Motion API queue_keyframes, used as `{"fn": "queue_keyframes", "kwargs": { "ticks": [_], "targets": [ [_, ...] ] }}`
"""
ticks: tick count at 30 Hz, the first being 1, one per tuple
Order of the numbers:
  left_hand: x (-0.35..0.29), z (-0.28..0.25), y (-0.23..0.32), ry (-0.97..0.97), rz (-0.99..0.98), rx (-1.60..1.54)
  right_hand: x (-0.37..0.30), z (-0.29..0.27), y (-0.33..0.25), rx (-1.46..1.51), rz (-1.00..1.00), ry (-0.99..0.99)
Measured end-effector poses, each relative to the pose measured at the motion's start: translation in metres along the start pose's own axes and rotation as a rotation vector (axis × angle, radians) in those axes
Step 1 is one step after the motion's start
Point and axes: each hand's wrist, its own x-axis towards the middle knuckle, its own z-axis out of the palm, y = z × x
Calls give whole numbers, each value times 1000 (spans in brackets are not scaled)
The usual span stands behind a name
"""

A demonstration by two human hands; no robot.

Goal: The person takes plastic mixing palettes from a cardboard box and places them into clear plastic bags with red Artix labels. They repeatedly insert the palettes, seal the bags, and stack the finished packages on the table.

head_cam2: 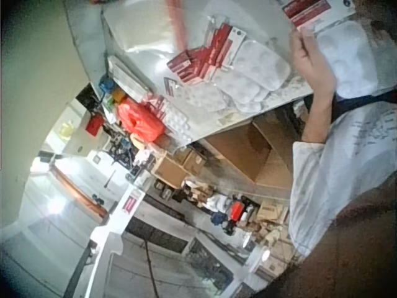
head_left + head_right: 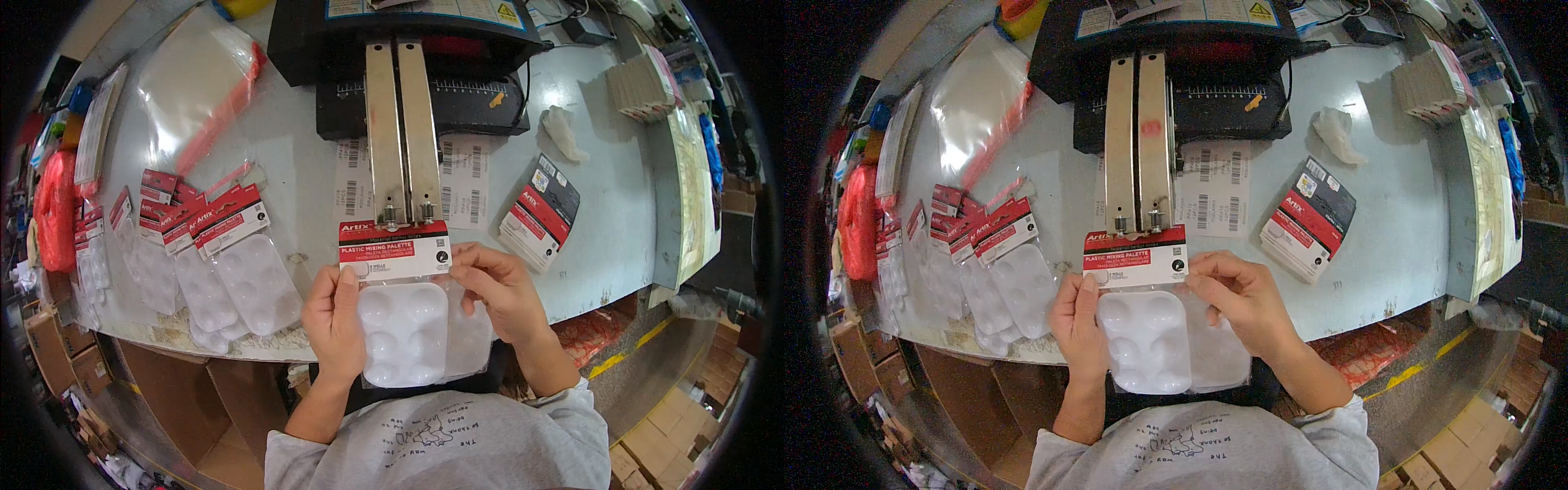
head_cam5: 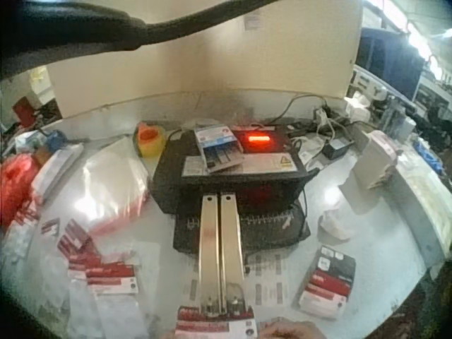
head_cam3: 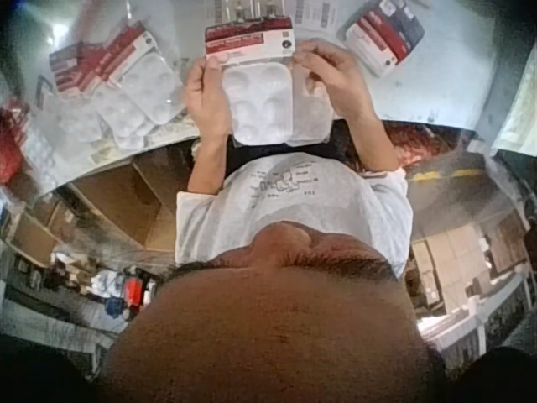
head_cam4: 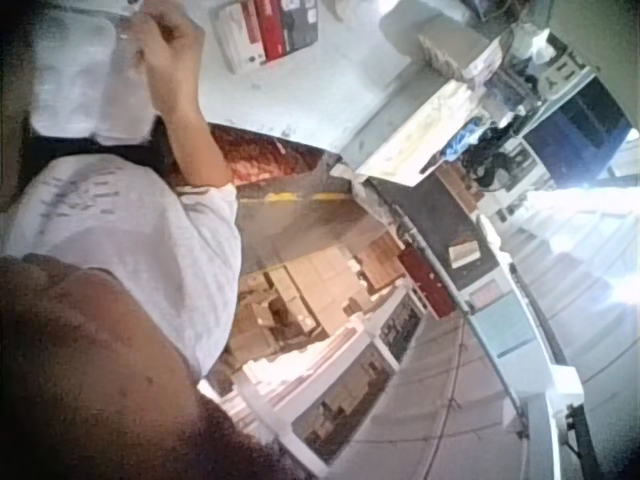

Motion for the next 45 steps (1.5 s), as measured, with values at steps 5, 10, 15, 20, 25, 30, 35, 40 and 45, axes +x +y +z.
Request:
{"fn": "queue_keyframes", "kwargs": {
  "ticks": [5, 10, 15, 20, 25, 30, 35, 40, 45],
  "targets": [
    [-3, -3, 10, -54, -22, -47, -3, 7, 3, 131, -111, 41],
    [-2, -1, 0, -42, 5, -60, -2, 5, 6, -63, -211, 72],
    [13, -4, -14, -67, -59, 75, 6, 2, 8, -220, -188, -7],
    [13, 0, -14, -44, -5, 134, 11, 0, 9, -281, -159, 13],
    [33, 9, -11, -12, -43, 121, 28, 2, 8, -225, -231, 52],
    [46, 6, -19, -30, 40, 189, 41, -1, 13, -247, -308, 89],
    [41, 5, -27, -57, 3, 124, 37, -6, 9, -388, -384, 54],
    [35, -49, -10, 79, 44, 178, 8, -20, -19, -624, -689, 382],
    [58, -143, 38, 400, 128, 1054, -20, -19, -42, -597, -654, 436]
  ]
}}
